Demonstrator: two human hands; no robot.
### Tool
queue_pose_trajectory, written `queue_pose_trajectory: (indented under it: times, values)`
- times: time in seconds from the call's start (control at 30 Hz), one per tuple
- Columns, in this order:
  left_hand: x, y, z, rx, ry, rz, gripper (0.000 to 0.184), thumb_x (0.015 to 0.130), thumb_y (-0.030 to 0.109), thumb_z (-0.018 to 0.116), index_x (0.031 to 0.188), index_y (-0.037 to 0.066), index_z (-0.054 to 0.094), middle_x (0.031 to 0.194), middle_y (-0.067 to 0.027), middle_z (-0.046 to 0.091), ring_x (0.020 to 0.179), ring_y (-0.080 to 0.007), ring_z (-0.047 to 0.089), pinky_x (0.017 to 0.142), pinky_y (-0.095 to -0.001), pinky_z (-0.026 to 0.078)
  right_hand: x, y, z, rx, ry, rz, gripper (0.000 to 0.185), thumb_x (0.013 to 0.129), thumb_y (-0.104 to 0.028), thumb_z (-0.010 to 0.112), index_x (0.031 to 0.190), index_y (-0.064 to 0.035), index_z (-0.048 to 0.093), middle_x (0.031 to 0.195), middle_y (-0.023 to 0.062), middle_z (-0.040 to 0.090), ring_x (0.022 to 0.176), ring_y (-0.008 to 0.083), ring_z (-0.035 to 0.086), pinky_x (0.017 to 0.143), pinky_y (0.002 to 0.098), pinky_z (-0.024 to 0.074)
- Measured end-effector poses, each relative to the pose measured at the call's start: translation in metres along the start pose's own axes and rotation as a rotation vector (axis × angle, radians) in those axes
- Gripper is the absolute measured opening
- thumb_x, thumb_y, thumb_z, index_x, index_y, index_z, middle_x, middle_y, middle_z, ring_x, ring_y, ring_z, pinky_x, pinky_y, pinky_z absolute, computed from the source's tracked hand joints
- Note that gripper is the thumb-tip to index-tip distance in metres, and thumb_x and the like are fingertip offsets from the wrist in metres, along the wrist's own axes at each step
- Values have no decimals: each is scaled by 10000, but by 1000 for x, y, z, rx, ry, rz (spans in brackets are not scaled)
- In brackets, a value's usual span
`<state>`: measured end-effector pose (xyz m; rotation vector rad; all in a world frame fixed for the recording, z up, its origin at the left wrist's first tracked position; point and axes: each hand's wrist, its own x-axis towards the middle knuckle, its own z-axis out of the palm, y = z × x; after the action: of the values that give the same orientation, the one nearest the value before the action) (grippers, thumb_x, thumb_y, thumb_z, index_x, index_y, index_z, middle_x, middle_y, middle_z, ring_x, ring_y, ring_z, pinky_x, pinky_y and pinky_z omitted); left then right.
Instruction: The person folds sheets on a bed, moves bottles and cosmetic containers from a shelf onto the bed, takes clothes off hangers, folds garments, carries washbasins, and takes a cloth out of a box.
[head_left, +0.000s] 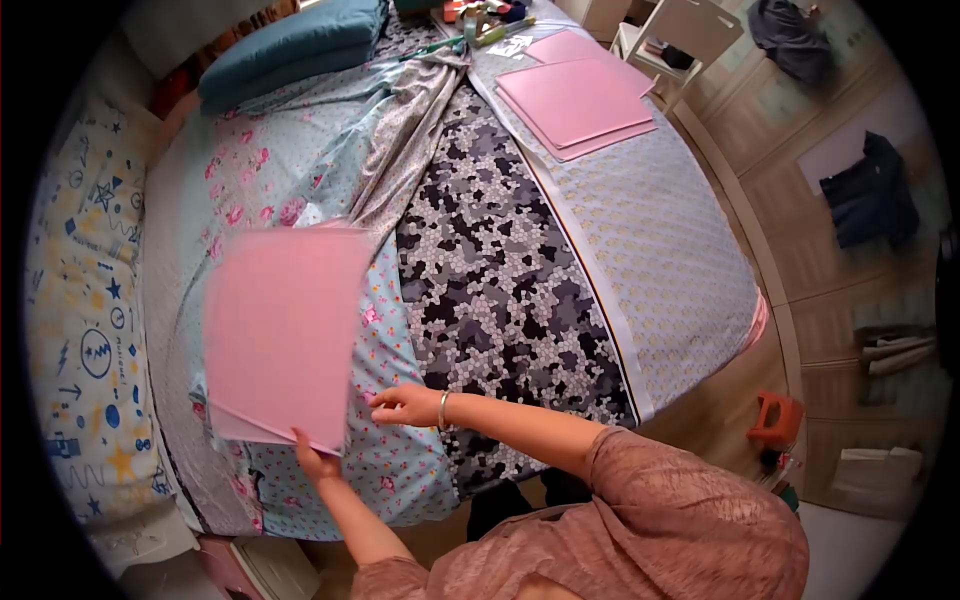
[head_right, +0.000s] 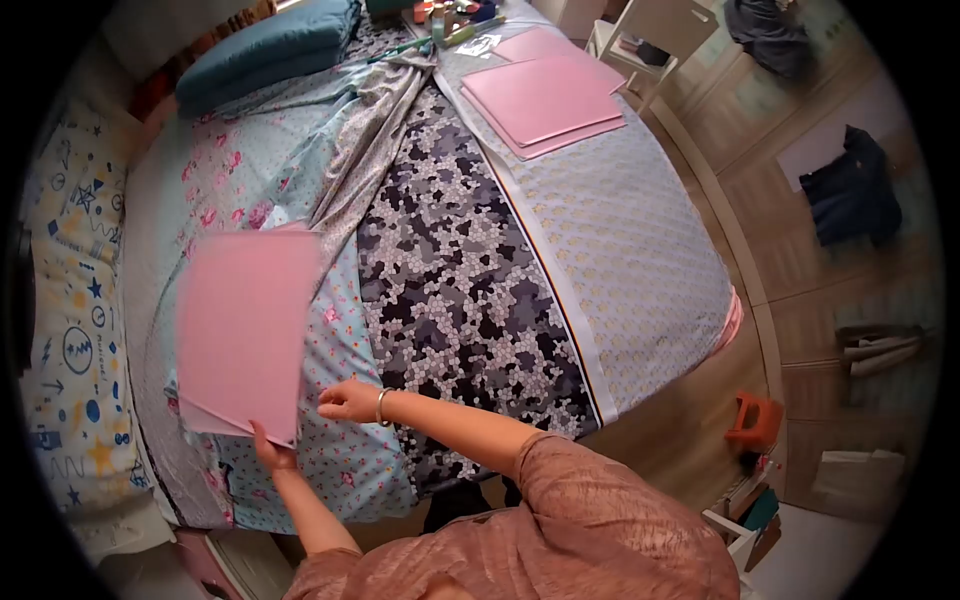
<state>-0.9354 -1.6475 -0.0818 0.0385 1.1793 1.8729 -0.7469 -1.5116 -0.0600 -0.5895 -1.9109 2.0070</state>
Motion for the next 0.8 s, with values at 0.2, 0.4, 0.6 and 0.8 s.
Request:
queue_pose_trajectory:
  times: [0.2, 0.4, 0.6, 0.8]
  values:
    - [44, 20, -37, 262, 379, -301, 497, 752, 473, 501, 1022, 59, 451, 467, 70, 203, 348, -30, 159, 308, -186, 111, -98, 27, 6, -175, 57, 204, 230, 730, -240, 513, 762, -23, 583, 667, 91, 592, 596, 178, 554, 575, 291, 437]
    - [-24, -56, 5, 221, 102, -405, 247, 789, 303, 520, 890, 79, 489, 473, 65, 270, 352, -37, 222, 305, -192, 150, -288, 58, -7, -61, 358, 765, 210, 749, -207, 524, 828, -25, 591, 692, 49, 597, 615, 103, 555, 587, 243, 450]
    - [-153, -152, 102, 310, -269, -889, 136, 789, 223, 523, 747, 95, 506, 451, 62, 275, 346, -44, 225, 309, -185, 152, -427, 13, -25, 63, 860, 786, 204, 769, -192, 515, 865, -28, 588, 682, 33, 592, 575, 84, 528, 503, 214, 425]
    - [-259, -212, 223, 571, -782, -1003, 132, 802, 194, 499, 741, 76, 503, 457, 65, 264, 349, -42, 223, 321, -190, 162, -611, -3, -8, 228, 1209, 891, 201, 777, -207, 516, 880, -45, 574, 653, 20, 571, 453, 61, 465, 407, 191, 380]
